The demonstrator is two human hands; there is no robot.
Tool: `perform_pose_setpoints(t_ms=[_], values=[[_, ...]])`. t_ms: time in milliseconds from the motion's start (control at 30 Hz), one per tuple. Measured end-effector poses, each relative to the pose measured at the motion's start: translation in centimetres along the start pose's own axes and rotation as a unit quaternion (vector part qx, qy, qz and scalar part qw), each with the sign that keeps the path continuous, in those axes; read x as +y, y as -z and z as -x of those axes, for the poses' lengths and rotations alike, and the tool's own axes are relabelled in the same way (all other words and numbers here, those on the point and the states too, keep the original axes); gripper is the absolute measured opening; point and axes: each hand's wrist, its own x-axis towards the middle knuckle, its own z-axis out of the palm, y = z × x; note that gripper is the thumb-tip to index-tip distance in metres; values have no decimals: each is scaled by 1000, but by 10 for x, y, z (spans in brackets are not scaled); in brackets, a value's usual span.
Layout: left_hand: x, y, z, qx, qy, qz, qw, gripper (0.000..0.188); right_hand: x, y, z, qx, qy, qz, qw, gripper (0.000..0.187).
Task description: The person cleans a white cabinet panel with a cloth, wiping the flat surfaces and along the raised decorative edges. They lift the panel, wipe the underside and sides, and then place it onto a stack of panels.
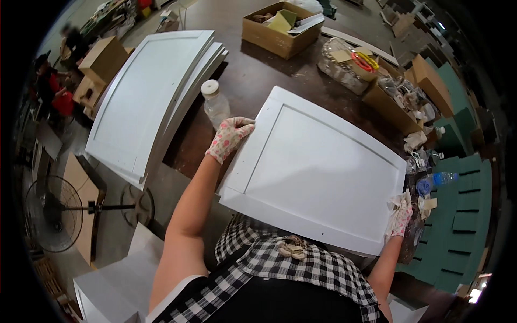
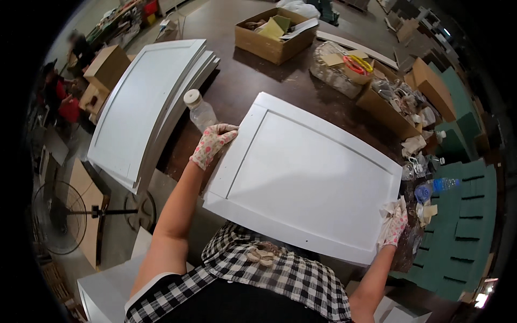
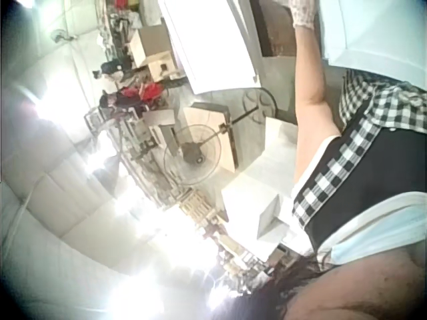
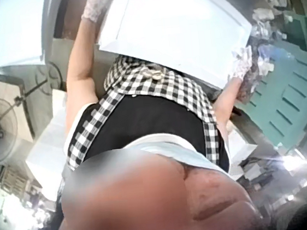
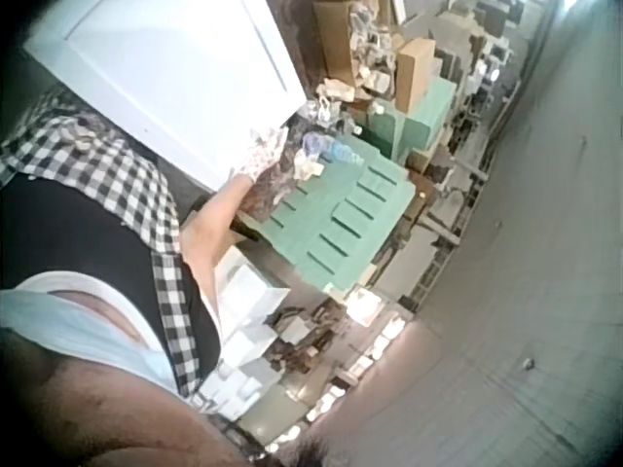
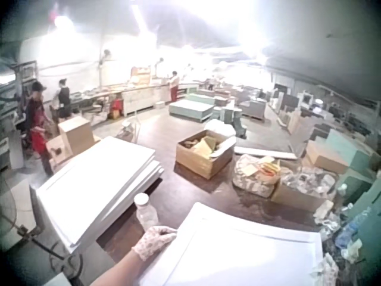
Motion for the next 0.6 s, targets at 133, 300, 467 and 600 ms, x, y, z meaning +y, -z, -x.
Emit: perform_pose_setpoints(t_ms=[133, 300, 467, 600], values=[[10, -10, 5, 18, -29, -65, 997, 22, 12, 11, -4, -7, 68, -36, 997, 40], [23, -18, 12, 87, -89, -199, 972, 27, -64, -33, 19, 85, 189, 159, 965, 45], [13, -32, -28, 184, -138, -398, 888, 56, -85, -85, -21, -76, 245, 58, 965, 43], [27, -87, -23, 156, -60, -474, 864, 69, -88, -200, -5, -226, 256, 85, 936, 31]])
